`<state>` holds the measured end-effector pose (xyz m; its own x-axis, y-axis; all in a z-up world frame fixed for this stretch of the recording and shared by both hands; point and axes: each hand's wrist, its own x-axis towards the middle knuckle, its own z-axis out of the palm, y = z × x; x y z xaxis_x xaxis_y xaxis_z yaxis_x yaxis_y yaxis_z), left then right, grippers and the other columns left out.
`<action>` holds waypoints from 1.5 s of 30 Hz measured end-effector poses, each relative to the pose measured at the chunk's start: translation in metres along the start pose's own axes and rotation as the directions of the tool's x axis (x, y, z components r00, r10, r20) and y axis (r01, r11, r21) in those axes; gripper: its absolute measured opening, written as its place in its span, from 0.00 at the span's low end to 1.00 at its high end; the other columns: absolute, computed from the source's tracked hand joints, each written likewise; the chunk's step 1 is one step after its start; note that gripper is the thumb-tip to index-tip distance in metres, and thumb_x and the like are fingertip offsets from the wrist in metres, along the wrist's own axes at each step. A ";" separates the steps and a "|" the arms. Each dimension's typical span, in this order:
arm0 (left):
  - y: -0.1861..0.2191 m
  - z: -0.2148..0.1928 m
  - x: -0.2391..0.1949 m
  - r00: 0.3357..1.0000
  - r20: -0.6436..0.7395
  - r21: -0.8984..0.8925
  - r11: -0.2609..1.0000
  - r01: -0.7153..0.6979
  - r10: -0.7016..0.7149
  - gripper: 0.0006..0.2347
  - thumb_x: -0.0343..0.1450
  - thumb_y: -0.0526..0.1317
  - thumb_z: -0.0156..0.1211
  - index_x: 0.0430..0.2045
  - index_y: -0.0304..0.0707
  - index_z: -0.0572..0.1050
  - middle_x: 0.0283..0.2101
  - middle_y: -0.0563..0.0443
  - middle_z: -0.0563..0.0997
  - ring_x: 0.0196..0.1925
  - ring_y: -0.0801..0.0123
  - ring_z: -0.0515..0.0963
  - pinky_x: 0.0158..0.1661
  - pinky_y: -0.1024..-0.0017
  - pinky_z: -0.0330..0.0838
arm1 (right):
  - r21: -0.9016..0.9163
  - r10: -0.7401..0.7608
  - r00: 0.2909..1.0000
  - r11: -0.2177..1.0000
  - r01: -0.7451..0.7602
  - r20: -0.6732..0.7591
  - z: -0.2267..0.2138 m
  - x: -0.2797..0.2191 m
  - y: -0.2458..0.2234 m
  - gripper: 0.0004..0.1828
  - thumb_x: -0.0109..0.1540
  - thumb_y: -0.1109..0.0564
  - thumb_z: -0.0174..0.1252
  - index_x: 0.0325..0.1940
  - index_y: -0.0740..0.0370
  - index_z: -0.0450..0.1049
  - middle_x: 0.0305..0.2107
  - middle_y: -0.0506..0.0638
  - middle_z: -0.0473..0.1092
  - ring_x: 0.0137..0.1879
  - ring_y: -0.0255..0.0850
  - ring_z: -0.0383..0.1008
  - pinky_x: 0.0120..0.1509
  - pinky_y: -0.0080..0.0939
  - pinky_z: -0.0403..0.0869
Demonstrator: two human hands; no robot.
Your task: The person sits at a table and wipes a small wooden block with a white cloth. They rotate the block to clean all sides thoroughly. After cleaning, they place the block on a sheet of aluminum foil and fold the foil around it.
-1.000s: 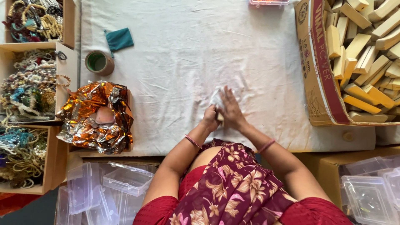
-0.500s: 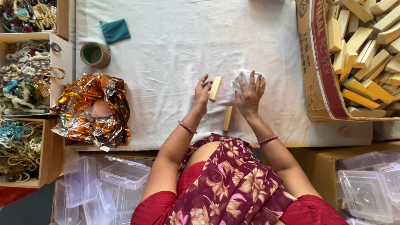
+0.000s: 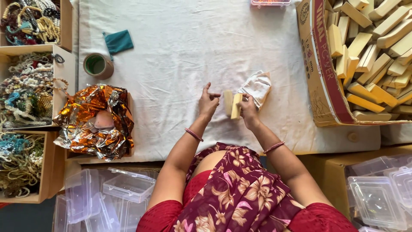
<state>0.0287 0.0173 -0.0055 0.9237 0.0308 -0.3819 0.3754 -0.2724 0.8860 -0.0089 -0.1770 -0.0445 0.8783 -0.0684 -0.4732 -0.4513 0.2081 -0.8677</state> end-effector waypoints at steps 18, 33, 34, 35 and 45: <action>-0.051 0.024 -0.013 0.928 0.369 -0.538 0.799 0.267 -0.061 0.22 0.75 0.47 0.53 0.64 0.42 0.63 0.48 0.53 0.81 0.47 0.70 0.81 0.46 0.72 0.77 | 0.026 0.099 0.967 0.994 -0.108 0.233 0.027 -0.009 -0.032 0.28 0.58 0.51 0.68 0.60 0.63 0.70 0.41 0.53 0.75 0.43 0.40 0.77 0.45 0.42 0.79; -0.012 0.007 -0.021 0.944 0.287 -0.734 0.596 0.325 -0.160 0.25 0.69 0.48 0.61 0.58 0.49 0.58 0.46 0.49 0.76 0.45 0.62 0.81 0.37 0.58 0.79 | -0.312 -0.149 0.928 0.913 0.261 0.341 0.042 -0.010 -0.001 0.31 0.71 0.38 0.48 0.70 0.60 0.67 0.73 0.58 0.55 0.74 0.49 0.60 0.75 0.53 0.65; -0.021 0.009 -0.013 0.943 0.289 -0.734 0.595 0.328 -0.163 0.25 0.69 0.48 0.61 0.58 0.49 0.58 0.46 0.49 0.76 0.45 0.62 0.81 0.37 0.58 0.79 | -0.314 -0.146 0.929 0.914 0.258 0.339 0.038 -0.014 -0.007 0.31 0.71 0.38 0.48 0.70 0.60 0.67 0.73 0.58 0.55 0.74 0.49 0.60 0.75 0.53 0.65; -0.031 0.010 -0.005 0.948 0.250 -0.719 0.618 0.319 -0.198 0.26 0.67 0.45 0.63 0.59 0.49 0.60 0.47 0.47 0.78 0.46 0.64 0.81 0.41 0.58 0.80 | -0.693 -0.264 0.932 0.624 0.360 0.246 0.035 -0.019 -0.013 0.28 0.70 0.40 0.50 0.70 0.54 0.68 0.72 0.54 0.58 0.75 0.48 0.60 0.78 0.54 0.61; -0.009 -0.014 -0.007 0.992 0.045 -0.764 0.636 0.111 -0.119 0.37 0.59 0.32 0.69 0.63 0.50 0.57 0.50 0.47 0.74 0.46 0.66 0.80 0.48 0.62 0.80 | -0.723 -0.388 0.881 0.686 0.079 -0.272 -0.040 -0.007 -0.024 0.25 0.63 0.67 0.53 0.65 0.57 0.68 0.55 0.53 0.73 0.56 0.44 0.78 0.61 0.46 0.81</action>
